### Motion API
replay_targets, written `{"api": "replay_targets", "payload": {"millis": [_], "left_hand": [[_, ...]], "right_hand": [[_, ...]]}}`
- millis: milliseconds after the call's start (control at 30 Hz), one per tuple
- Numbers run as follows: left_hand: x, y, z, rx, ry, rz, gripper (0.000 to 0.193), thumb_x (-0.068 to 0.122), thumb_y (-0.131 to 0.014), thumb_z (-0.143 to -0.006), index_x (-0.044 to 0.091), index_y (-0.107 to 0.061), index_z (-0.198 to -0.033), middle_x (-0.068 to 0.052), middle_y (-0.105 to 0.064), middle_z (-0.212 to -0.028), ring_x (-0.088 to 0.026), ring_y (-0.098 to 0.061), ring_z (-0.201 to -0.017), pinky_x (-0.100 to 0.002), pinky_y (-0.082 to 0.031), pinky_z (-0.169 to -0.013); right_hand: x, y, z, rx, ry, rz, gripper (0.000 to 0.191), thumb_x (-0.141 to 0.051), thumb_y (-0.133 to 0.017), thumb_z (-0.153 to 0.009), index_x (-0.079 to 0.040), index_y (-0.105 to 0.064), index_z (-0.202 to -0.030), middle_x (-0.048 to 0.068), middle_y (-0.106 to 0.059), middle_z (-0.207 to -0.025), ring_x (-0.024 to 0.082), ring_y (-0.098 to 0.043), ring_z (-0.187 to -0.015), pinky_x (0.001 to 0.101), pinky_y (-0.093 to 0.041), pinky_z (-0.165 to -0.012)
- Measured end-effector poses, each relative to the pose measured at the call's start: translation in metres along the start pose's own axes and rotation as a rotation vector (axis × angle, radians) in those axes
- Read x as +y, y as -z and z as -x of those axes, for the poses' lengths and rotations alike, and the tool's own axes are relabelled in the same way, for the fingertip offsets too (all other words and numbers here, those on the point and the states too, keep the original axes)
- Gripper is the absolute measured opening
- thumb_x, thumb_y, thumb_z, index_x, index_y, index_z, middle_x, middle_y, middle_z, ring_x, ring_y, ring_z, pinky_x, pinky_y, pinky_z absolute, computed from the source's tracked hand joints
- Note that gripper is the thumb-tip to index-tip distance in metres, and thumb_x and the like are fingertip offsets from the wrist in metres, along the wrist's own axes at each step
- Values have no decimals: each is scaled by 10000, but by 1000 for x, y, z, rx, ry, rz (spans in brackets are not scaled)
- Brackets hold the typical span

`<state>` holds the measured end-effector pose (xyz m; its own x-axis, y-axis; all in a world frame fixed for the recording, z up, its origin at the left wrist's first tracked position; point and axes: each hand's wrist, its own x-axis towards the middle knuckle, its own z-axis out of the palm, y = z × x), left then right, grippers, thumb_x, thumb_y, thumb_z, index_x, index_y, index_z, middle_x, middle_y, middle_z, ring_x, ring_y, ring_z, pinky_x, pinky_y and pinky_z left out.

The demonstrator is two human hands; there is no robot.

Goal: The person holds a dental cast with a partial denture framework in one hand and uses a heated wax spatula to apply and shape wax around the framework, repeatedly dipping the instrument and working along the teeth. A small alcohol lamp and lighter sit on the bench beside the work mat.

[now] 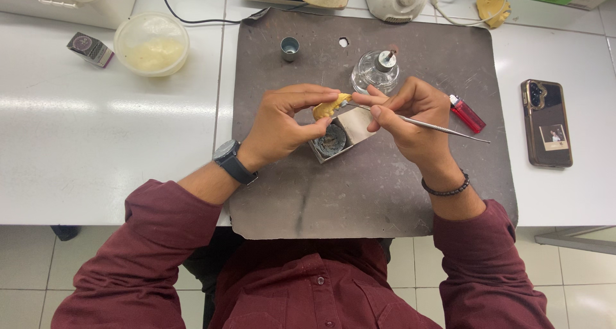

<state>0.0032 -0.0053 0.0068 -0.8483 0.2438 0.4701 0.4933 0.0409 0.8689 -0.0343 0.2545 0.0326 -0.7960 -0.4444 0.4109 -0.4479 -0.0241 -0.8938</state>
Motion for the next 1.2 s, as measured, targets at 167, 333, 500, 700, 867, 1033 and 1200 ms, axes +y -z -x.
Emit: {"api": "replay_targets", "payload": {"millis": [167,333,500,700,867,1033,1200], "left_hand": [[0,0,0,11,-2,-7,389,2,-753,-900,74,-718,-1280,-106,-724,-1314,-186,-717,-1198,-314,-592,-1076],[0,-1,1,10,-4,-10,387,4,-755,-900,77,-718,-1278,-105,-723,-1312,-187,-716,-1200,-313,-595,-1073],[-1,-1,1,14,2,-13,389,7,-758,-897,78,-719,-1278,-107,-723,-1309,-191,-716,-1197,-317,-597,-1069],[-1,-1,1,12,15,-9,381,12,-755,-902,67,-716,-1276,-114,-719,-1313,-193,-718,-1193,-318,-599,-1071],[-1,0,0,10,8,-5,385,6,-754,-900,61,-716,-1279,-115,-720,-1315,-199,-714,-1205,-318,-595,-1079],[0,0,1,7,10,11,385,5,-755,-904,57,-713,-1283,-120,-714,-1319,-201,-710,-1211,-321,-589,-1090],[0,0,0,4,2,4,381,6,-754,-908,58,-713,-1283,-119,-717,-1317,-197,-714,-1206,-318,-593,-1085]], "right_hand": [[0,0,0,0,-1,11,219,28,-657,-1031,-87,-521,-905,138,-725,-818,340,-747,-1142,525,-517,-1216],[0,0,1,-5,2,14,212,24,-660,-1030,-87,-526,-909,136,-729,-827,338,-747,-1145,530,-513,-1223],[1,0,1,-6,2,14,215,18,-674,-1029,-87,-529,-910,135,-730,-830,336,-747,-1144,535,-510,-1227],[1,1,0,-13,6,33,197,14,-683,-1024,-84,-544,-924,137,-736,-834,339,-749,-1144,539,-497,-1235],[1,0,1,-17,3,27,191,16,-687,-1020,-79,-547,-931,138,-738,-840,343,-753,-1127,541,-479,-1251],[0,0,1,-13,5,26,195,22,-687,-1020,-78,-543,-936,134,-736,-840,342,-751,-1130,535,-483,-1246],[0,0,1,1,-3,30,198,19,-680,-1028,-82,-542,-931,129,-740,-843,339,-750,-1147,529,-499,-1238]]}}
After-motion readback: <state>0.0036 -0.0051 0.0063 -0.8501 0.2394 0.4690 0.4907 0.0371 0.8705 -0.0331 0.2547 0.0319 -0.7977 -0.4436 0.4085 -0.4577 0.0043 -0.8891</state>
